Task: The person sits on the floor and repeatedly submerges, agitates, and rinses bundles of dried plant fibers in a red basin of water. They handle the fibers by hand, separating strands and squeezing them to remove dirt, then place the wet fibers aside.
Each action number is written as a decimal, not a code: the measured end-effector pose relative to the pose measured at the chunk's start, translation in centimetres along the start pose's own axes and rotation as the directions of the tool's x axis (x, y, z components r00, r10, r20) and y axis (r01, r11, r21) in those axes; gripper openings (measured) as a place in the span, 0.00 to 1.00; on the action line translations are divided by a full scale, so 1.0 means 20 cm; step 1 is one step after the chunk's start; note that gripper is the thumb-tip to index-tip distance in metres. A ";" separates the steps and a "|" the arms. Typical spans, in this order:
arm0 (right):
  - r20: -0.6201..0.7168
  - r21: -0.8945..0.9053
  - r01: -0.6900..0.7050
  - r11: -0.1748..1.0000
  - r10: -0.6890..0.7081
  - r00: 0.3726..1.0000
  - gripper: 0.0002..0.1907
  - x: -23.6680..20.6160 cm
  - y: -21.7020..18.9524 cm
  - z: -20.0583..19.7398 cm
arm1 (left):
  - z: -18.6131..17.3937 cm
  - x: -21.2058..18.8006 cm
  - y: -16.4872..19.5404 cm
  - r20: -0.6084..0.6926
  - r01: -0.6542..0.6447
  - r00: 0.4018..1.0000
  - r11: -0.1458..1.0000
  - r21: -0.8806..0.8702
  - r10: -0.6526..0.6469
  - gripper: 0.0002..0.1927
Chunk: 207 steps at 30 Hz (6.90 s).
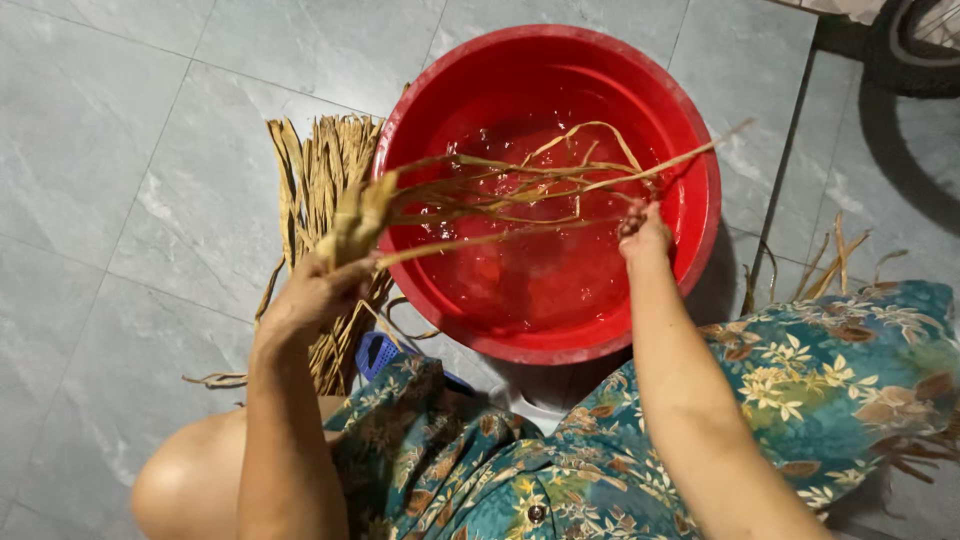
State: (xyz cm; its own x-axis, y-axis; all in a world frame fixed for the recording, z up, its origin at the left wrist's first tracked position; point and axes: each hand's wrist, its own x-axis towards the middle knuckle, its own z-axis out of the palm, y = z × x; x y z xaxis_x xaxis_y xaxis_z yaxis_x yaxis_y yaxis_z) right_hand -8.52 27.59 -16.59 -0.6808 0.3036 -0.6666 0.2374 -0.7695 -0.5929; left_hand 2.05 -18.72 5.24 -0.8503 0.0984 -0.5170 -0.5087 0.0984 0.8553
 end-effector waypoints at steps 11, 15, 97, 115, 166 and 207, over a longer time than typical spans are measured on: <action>0.597 -0.526 -0.005 0.850 0.374 0.710 0.32 -0.64 0.64 0.42 | 0.76 0.61 -0.74 0.195 -0.294 0.955 0.626 0.722 0.225 0.13; 0.316 -0.712 -0.125 0.691 0.473 0.822 0.18 -0.59 0.61 0.38 | 0.98 0.52 -0.83 0.254 -0.200 0.967 0.603 0.772 -0.005 0.22; -0.013 -0.099 0.112 0.989 -0.114 0.993 0.14 0.08 -0.12 0.26 | 0.02 -0.48 0.12 0.084 0.180 0.951 0.758 0.626 -0.296 0.19; 0.363 -0.783 0.571 0.248 -0.563 0.742 0.13 -0.21 0.18 0.42 | 0.04 -0.31 0.21 -0.185 -0.150 0.971 0.989 0.014 0.150 0.15; 0.679 -0.480 0.737 0.477 -0.330 0.656 0.04 -0.49 -0.41 0.56 | 0.61 0.57 -0.32 0.241 -0.185 0.937 0.944 -0.272 0.253 0.11; 0.289 -0.417 -0.321 0.850 0.459 0.840 0.08 -0.52 0.52 0.47 | 1.02 0.51 -0.83 0.070 -0.315 0.949 0.910 0.269 0.307 0.15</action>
State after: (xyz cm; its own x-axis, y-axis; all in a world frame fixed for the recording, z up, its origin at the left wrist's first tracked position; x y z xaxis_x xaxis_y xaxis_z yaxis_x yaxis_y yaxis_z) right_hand -5.46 11.25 -11.62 -0.6629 -0.2607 -0.7019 0.7099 -0.5170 -0.4783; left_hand 4.55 0.80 -14.82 -0.9538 0.1931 -0.2300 -0.1590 0.3252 0.9322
